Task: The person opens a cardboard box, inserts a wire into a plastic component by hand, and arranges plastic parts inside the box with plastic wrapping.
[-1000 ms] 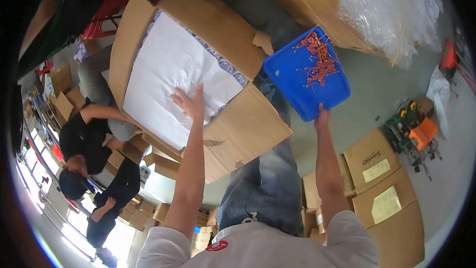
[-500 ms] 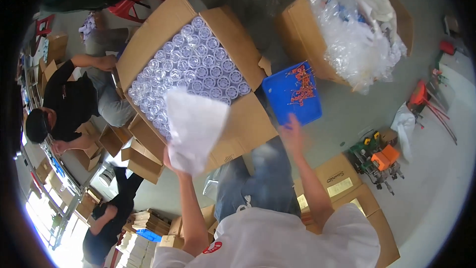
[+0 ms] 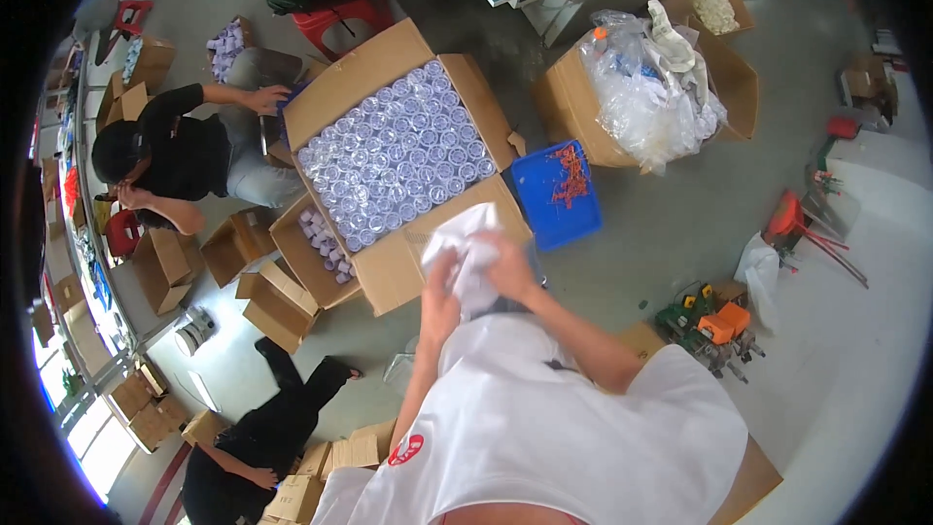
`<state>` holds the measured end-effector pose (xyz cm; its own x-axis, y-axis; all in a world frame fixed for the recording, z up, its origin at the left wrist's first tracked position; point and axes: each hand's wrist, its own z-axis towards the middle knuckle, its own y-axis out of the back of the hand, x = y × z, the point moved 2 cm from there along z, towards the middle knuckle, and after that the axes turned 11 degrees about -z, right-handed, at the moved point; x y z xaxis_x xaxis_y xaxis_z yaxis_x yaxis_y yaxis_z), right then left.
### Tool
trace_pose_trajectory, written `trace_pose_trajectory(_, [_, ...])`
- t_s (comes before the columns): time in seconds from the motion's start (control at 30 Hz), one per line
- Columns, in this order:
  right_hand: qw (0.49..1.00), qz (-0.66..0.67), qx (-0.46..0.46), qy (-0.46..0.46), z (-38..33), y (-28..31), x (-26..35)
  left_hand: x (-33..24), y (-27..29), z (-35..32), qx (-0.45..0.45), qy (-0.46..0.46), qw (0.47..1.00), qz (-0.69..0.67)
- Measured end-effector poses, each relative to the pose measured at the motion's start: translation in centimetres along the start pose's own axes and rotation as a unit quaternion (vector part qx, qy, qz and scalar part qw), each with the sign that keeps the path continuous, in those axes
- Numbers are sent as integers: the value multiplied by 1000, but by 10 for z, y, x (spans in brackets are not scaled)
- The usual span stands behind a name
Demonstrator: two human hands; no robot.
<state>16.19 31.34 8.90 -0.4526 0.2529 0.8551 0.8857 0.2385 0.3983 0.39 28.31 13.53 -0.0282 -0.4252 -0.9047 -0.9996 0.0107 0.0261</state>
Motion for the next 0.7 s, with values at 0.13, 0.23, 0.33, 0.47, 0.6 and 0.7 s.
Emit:
trace_pose_trajectory(0.13, [888, 415, -144, -139, 10, 8, 68, -11, 11, -11, -38, -5, 995, -92])
trace_pose_trajectory(0.23, [970, 242, 19, -33, -16, -23, 72, -16, 2, -16, 30, 157, 905, -395])
trace_pose_trajectory(0.33, [997, 66, 26, 19, -22, -21, 125, -35, 7, -13, -58, 170, 836, -518])
trace_pose_trajectory(0.47, [985, -127, 6, 118, -36, -24, 132, -30, 22, 2, -22, 132, 812, -568])
trace_pose_trajectory(0.6, [913, -312, -178, 193, -46, -12, 149, -23, 15, 2, -17, 152, 748, -646])
trace_pose_trajectory(0.7, [963, -181, -51, 192, -48, -6, 124, -15, -5, -15, 14, 235, 742, -627])
